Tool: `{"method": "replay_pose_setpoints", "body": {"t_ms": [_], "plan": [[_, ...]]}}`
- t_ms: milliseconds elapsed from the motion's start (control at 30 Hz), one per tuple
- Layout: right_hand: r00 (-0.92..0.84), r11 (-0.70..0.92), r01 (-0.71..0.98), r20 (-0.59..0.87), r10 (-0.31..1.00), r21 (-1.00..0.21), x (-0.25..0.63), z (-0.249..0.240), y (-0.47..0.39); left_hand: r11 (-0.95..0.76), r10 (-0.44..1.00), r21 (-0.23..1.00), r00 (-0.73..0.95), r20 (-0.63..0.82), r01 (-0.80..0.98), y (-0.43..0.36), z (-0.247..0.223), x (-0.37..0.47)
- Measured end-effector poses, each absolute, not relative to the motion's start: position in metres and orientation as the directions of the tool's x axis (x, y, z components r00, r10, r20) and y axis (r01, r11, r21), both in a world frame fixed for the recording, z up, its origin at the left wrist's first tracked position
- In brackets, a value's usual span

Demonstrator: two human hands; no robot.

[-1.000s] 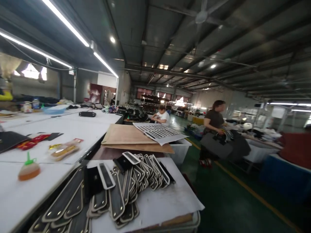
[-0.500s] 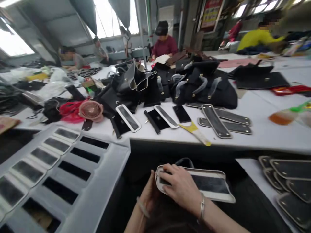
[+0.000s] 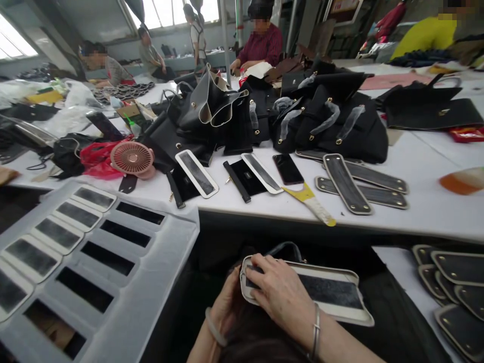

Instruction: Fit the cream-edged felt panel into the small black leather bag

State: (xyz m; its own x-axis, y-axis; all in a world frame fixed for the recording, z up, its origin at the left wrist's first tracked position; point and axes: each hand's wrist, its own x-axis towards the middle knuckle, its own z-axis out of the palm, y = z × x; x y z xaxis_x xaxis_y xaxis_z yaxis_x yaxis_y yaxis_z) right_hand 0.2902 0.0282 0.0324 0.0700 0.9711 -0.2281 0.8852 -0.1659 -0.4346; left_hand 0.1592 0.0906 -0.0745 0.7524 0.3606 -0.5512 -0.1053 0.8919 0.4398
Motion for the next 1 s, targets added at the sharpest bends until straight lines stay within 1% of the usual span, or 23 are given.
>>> {"method": "replay_pose_setpoints", "body": {"t_ms": [67,167,233,333,400,500,600,700,900,1000], "plan": [[0.057,-0.148,0.894,-0.22,0.974,-0.423,0.291,0.032,0.029,0.821,0.434,0.567,0.719,-0.544,-0.067,0.093,-0.072,0.161],[0.051,-0.137,0.897,-0.208,0.977,-0.421,0.292,0.031,0.029,0.747,0.485,0.665,0.691,-0.536,-0.009,0.099,-0.068,0.156],[0.049,-0.134,0.895,-0.205,0.978,-0.425,0.292,0.031,0.028,0.666,0.519,0.743,0.673,-0.527,0.068,0.104,-0.064,0.146],[0.05,-0.135,0.897,-0.206,0.977,-0.421,0.292,0.031,0.027,0.47,0.549,0.852,0.679,-0.487,0.231,0.114,-0.053,0.133],[0.051,-0.132,0.899,-0.2,0.978,-0.418,0.293,0.03,0.027,0.325,0.536,0.887,0.708,-0.459,0.329,0.121,-0.043,0.13],[0.048,-0.122,0.9,-0.182,0.982,-0.418,0.294,0.029,0.026,0.127,0.471,0.883,0.756,-0.454,0.452,0.13,-0.025,0.136],[0.061,-0.129,0.897,-0.171,0.983,-0.423,0.294,0.029,0.026,0.022,0.363,0.841,0.779,-0.511,0.541,0.135,-0.012,0.144],[0.076,-0.14,0.892,-0.162,0.984,-0.43,0.294,0.028,0.024,0.013,0.306,0.804,0.764,-0.569,0.594,0.135,-0.009,0.147],[0.086,-0.131,0.896,-0.125,0.988,-0.424,0.292,0.029,0.023,0.083,0.307,0.788,0.736,-0.603,0.61,0.13,-0.009,0.145],[0.085,-0.133,0.901,-0.133,0.988,-0.413,0.291,0.029,0.023,0.117,0.306,0.791,0.735,-0.604,0.601,0.129,-0.007,0.144]]}}
